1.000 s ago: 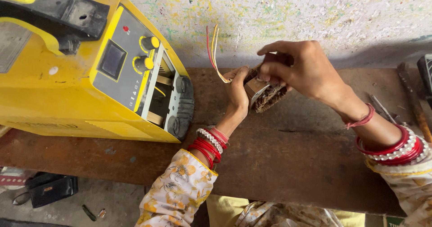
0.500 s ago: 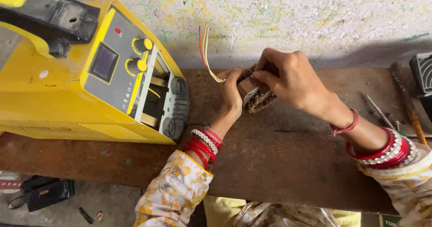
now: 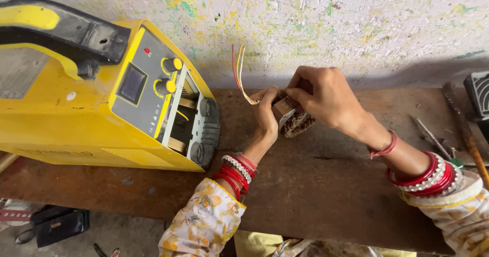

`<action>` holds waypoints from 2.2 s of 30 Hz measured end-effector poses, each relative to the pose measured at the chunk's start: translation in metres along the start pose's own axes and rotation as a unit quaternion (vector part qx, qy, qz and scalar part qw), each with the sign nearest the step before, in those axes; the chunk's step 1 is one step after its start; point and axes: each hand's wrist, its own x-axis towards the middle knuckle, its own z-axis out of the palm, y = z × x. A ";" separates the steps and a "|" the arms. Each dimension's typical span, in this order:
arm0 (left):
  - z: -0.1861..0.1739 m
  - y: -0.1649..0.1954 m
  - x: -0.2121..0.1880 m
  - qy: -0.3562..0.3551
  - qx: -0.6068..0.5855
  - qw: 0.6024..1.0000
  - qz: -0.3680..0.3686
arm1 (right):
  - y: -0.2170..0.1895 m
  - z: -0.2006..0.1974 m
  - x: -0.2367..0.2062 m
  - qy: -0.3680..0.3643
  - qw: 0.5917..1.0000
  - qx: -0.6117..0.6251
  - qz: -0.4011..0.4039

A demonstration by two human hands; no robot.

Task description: The person winds a multi-colored wire around a rectangular cardboard core by hand, repeatedly looping and adjusting the wire to form a coil. The person holds the core with one hand and guides the wire with the other, occasionally repositioning the core on the workbench.

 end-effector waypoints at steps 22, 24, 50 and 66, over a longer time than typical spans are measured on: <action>0.000 0.002 -0.001 -0.049 0.018 0.998 0.030 | 0.002 0.016 0.002 0.090 0.987 -0.098 -0.087; 0.001 0.004 -0.002 -0.011 0.018 1.000 -0.001 | 0.000 0.018 0.003 0.036 0.993 -0.078 -0.077; 0.005 0.011 -0.010 -0.040 0.028 0.998 0.029 | -0.007 0.023 0.003 0.083 0.985 -0.117 -0.090; -0.005 -0.007 0.001 0.038 0.021 0.999 -0.003 | 0.004 -0.026 0.006 -0.058 0.998 0.027 0.002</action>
